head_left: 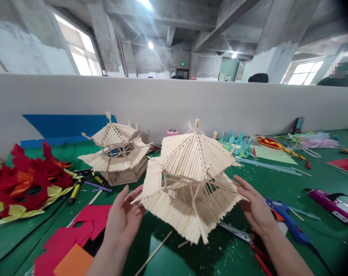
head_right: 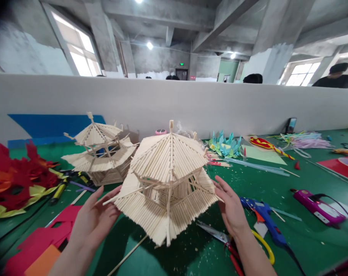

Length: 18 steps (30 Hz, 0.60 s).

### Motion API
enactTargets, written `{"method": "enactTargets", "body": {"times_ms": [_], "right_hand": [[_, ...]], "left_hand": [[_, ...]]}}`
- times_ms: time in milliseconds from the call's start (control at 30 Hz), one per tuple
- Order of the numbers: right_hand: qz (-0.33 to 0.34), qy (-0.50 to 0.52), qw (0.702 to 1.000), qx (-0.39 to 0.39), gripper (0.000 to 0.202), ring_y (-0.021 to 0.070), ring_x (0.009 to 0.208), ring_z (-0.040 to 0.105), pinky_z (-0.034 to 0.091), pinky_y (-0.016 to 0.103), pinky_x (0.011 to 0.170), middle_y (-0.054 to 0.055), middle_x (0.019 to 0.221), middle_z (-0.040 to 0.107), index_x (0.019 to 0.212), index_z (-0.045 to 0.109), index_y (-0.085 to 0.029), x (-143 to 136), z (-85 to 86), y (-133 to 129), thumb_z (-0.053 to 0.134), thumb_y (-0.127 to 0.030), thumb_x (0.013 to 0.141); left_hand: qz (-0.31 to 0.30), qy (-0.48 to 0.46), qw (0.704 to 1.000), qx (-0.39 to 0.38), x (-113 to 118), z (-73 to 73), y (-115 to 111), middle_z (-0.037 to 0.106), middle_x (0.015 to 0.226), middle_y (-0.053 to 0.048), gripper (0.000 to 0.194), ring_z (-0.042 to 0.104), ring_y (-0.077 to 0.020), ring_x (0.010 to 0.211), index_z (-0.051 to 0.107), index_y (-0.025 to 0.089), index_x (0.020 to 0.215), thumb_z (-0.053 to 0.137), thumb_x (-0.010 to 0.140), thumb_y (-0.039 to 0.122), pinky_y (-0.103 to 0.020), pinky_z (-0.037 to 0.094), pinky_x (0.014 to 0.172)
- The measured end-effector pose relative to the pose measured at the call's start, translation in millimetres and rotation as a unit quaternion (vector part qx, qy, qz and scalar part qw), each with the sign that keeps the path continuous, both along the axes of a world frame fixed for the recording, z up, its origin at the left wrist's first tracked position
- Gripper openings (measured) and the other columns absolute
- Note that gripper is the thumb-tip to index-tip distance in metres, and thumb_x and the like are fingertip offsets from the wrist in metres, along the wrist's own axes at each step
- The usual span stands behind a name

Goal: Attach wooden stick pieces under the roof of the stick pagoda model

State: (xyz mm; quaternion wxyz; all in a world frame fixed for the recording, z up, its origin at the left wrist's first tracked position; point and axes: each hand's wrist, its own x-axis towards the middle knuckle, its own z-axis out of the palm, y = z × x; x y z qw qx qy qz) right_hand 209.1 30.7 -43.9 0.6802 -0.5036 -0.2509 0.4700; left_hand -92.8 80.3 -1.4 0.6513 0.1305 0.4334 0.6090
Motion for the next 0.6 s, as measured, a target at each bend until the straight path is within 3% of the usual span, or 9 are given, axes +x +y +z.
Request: {"method": "enactTargets", "body": {"times_ms": [200,433,600], "right_hand": [[0.059,-0.003,0.998,0.005,0.047,0.018,0.09,0.059,0.042,0.027,0.074,0.006,0.104,0.065,0.115,0.052,-0.019,17,2.4,18,0.063,-0.026,0.07],[0.145,-0.001,0.989,0.012,0.048,0.0191,0.09,0.061,0.044,0.029,0.077,0.003,0.098,0.068,0.113,0.053,-0.021,31,3.9,47,0.064,-0.02,0.066],[0.189,-0.009,0.982,0.012,0.029,0.0164,0.086,0.06,0.047,0.036,0.076,0.004,0.102,0.062,0.109,0.052,-0.017,37,7.9,65,0.054,-0.024,0.081]], "left_hand": [[0.024,-0.032,0.999,-0.019,6,0.2,-28,0.062,0.071,-0.011,0.025,0.059,-0.0126,0.051,0.057,0.001,0.091,0.041,0.082,0.019,-0.018,0.046,0.038],[0.043,-0.054,0.997,-0.017,9,-9.8,-52,0.065,0.082,-0.015,0.024,0.064,-0.0187,0.065,0.058,0.003,0.091,0.043,0.077,0.017,-0.03,0.054,0.054],[0.037,-0.092,0.994,-0.037,16,-7.5,-63,0.068,0.083,-0.015,0.023,0.065,-0.0226,0.07,0.06,0.006,0.088,0.045,0.074,0.015,-0.035,0.054,0.057]]}}
